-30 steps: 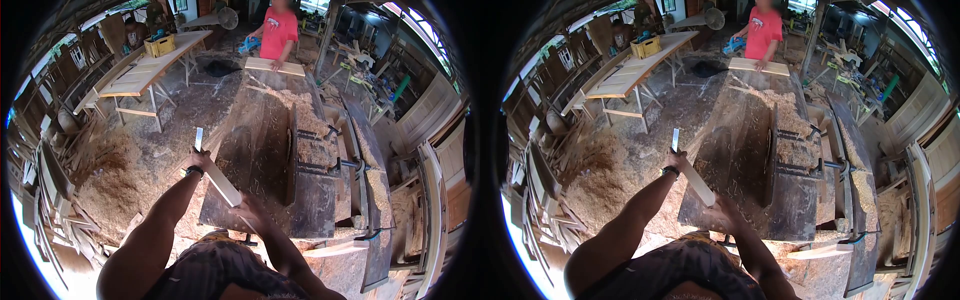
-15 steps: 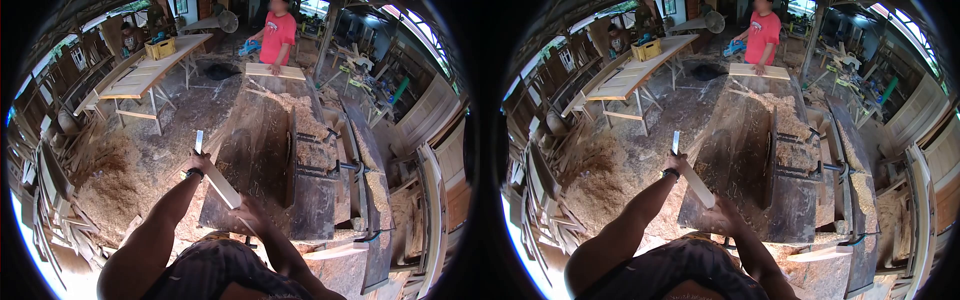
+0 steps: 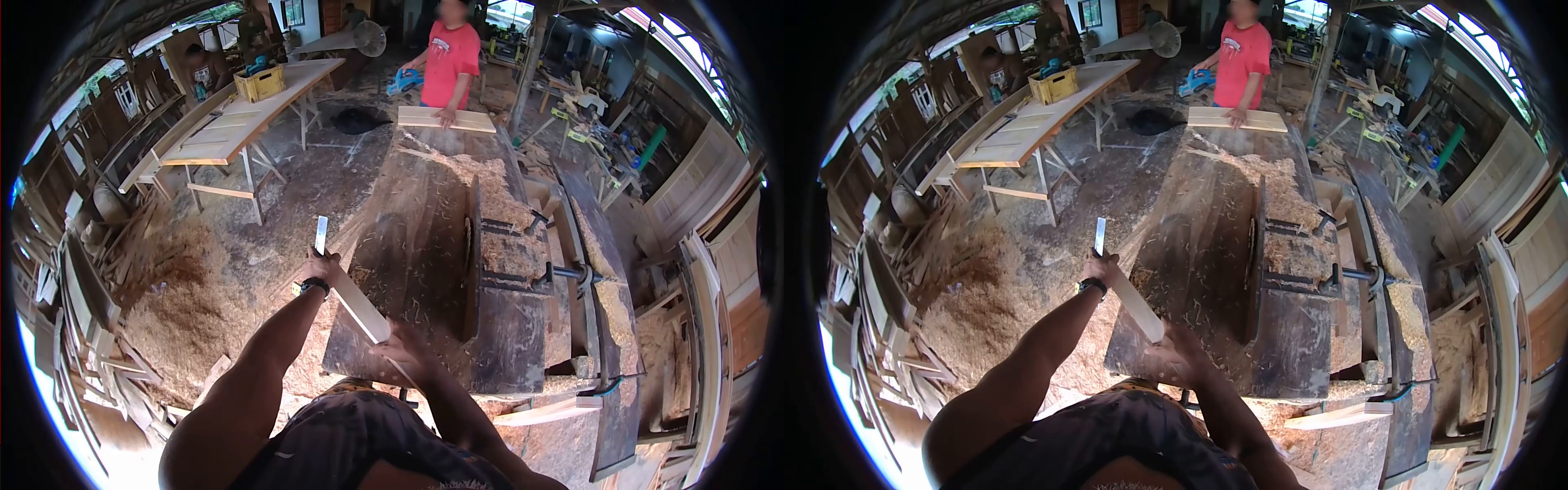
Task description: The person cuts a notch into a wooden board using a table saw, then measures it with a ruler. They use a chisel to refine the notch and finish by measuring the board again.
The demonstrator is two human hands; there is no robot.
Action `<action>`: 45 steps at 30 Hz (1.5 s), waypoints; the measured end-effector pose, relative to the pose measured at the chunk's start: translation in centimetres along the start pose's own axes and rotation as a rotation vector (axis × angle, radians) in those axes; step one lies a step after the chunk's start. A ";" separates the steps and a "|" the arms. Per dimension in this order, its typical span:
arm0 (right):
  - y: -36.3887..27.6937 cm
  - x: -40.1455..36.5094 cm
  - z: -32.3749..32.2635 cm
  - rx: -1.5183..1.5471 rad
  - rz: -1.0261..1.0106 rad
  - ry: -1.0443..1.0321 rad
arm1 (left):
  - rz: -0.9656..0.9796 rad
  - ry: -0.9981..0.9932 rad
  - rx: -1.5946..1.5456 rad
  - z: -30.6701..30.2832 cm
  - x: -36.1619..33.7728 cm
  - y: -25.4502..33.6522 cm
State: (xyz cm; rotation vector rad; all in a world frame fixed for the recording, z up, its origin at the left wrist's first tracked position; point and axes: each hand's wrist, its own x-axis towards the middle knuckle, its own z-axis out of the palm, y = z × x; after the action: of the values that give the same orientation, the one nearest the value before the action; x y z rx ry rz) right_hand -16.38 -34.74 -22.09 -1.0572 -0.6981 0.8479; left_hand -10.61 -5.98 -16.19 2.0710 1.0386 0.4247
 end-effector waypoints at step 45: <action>1.3 1.5 -1.2 -0.323 0.382 0.188 | -0.001 0.028 0.038 0.6 0.6 -0.7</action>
State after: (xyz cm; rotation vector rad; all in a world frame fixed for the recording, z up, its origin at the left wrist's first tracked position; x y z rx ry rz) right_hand -14.95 -33.65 -23.60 -1.5737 -0.4882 0.9640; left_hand -10.25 -5.58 -17.14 2.1033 1.0719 0.4376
